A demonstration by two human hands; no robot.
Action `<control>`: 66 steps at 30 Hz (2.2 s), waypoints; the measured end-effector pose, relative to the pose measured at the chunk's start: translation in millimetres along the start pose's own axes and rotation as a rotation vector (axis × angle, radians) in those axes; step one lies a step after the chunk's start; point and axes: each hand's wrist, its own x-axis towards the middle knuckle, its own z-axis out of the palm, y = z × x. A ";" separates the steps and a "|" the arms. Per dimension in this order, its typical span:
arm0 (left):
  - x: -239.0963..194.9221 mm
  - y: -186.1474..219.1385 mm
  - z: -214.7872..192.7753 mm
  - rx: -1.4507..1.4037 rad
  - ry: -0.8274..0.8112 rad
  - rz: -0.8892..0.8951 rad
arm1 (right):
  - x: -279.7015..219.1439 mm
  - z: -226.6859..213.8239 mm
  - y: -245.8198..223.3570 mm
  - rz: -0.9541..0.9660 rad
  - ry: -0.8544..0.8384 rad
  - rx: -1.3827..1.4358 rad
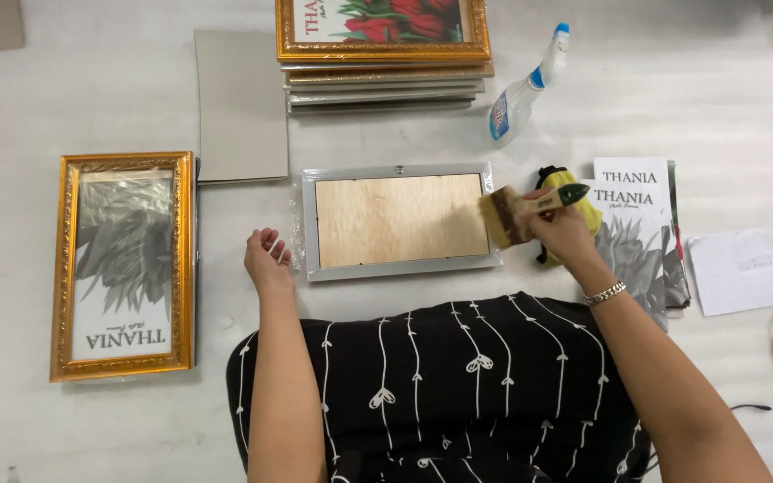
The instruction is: Cleaning a picture frame and its glass using a brush, spray, and cloth
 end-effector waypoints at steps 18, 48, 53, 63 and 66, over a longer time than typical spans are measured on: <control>-2.5 5.5 4.5 0.000 -0.016 -0.021 | 20.2 59.0 -99.2 -0.081 -0.669 0.130; 6.1 -1.3 4.0 -0.026 -0.077 -0.041 | 56.8 165.7 -149.6 -0.484 -0.467 0.037; 4.3 -1.4 4.6 -0.019 -0.079 -0.045 | 47.0 193.8 -153.3 -0.337 -0.792 0.021; -5.1 5.7 9.1 -0.031 -0.079 -0.057 | 40.0 198.1 -192.8 -0.347 -0.678 0.108; -0.7 2.2 7.4 -0.024 -0.083 -0.052 | 24.0 210.1 -186.4 -0.262 -0.939 0.018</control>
